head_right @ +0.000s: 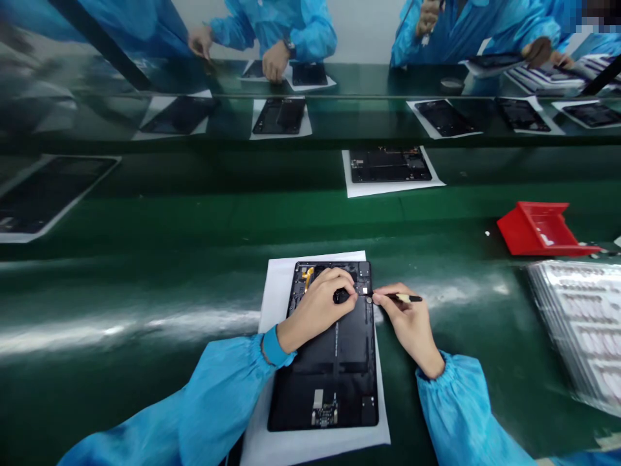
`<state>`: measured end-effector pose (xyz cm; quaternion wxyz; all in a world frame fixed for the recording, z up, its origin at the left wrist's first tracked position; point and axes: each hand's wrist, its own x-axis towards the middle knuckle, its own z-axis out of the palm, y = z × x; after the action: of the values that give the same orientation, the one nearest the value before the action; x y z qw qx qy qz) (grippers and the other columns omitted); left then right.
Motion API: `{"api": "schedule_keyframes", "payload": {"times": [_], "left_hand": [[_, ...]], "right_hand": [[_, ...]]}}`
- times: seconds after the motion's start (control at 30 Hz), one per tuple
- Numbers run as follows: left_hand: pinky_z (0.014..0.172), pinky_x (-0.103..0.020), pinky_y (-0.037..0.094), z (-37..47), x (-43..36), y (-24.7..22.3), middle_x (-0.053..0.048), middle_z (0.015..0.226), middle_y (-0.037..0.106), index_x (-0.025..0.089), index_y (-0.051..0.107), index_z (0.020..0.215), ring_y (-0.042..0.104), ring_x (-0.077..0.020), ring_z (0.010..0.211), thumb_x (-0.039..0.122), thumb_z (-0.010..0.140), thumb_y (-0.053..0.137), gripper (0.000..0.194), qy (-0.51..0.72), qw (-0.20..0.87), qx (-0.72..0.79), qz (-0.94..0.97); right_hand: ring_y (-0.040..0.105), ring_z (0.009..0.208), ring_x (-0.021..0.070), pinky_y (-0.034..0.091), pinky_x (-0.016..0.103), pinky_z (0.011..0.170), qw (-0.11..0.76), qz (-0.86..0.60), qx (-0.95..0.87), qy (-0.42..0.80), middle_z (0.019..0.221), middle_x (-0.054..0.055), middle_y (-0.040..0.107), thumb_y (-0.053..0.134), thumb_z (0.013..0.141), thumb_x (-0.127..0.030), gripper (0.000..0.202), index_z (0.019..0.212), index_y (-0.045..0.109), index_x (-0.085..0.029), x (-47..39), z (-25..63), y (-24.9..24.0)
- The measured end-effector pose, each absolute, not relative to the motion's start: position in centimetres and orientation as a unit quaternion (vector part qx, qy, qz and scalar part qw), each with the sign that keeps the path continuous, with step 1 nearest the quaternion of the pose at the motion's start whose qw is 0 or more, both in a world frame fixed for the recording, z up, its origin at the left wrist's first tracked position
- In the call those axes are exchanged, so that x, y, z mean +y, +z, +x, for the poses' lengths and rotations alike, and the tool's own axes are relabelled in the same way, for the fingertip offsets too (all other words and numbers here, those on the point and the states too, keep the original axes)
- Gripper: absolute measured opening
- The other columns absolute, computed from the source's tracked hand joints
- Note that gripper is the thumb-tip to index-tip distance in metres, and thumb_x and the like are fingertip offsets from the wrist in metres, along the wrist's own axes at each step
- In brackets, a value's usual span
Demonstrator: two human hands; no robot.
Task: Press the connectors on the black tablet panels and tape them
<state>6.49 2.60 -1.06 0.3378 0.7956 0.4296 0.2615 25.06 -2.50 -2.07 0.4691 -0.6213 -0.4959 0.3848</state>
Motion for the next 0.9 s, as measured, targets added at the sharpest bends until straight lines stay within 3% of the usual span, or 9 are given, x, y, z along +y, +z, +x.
{"api": "schedule_keyframes", "payload": {"times": [0.4,0.5,0.6,0.73,0.9], "left_hand": [[0.088,-0.037,0.046,6.8,2.7,-1.1,-0.003,0.09,0.063,0.019,0.06,0.071,0.059,-0.0198,0.091,0.007,0.077,0.06,0.013,0.265,0.339,0.433,0.792],[0.088,-0.036,0.047,6.6,2.7,-1.0,-0.003,0.092,0.064,0.019,0.062,0.079,0.058,-0.0204,0.094,0.008,0.078,0.061,0.011,0.273,0.346,0.43,0.788],[0.09,-0.035,0.046,5.4,2.8,-0.5,-0.004,0.101,0.064,0.021,0.063,0.095,0.058,-0.0207,0.1,0.012,0.079,0.064,0.018,0.306,0.357,0.408,0.783],[0.089,-0.038,0.045,3.4,2.8,0.1,-0.005,0.098,0.064,0.02,0.063,0.088,0.058,-0.0222,0.098,0.017,0.082,0.063,0.006,0.311,0.311,0.452,0.776],[0.089,-0.039,0.044,2.8,2.6,-0.8,-0.006,0.102,0.061,0.019,0.064,0.093,0.055,-0.0233,0.1,0.021,0.083,0.065,0.009,0.256,0.293,0.47,0.793]], "right_hand": [[0.068,0.074,0.0206,0.055,0.033,0.066,0.474,-0.647,-0.485,0.348,0.079,0.006,0.072,0.074,0.075,-0.04,0.023,0.079,0.072,-0.018,-3.3,25.3,-2.7],[0.068,0.073,0.0203,0.055,0.033,0.066,0.501,-0.651,-0.462,0.334,0.079,0.006,0.072,0.075,0.074,-0.041,0.025,0.083,0.07,-0.018,-3.2,25.4,-2.6],[0.068,0.075,0.0203,0.055,0.035,0.071,0.542,-0.639,-0.444,0.318,0.081,0.006,0.071,0.065,0.083,-0.048,0.029,0.084,0.067,-0.019,-3.1,25.7,-2.7],[0.066,0.078,0.0202,0.053,0.036,0.074,0.586,-0.609,-0.435,0.31,0.079,0.007,0.068,0.046,0.092,-0.054,0.042,0.071,0.058,-0.019,-3.2,25.6,-2.3],[0.058,0.063,0.014,0.048,0.028,0.061,0.56,-0.596,-0.463,0.343,0.08,0.004,0.064,0.045,0.095,-0.047,0.036,0.076,0.057,-0.019,-3.6,24.4,-0.8]]}}
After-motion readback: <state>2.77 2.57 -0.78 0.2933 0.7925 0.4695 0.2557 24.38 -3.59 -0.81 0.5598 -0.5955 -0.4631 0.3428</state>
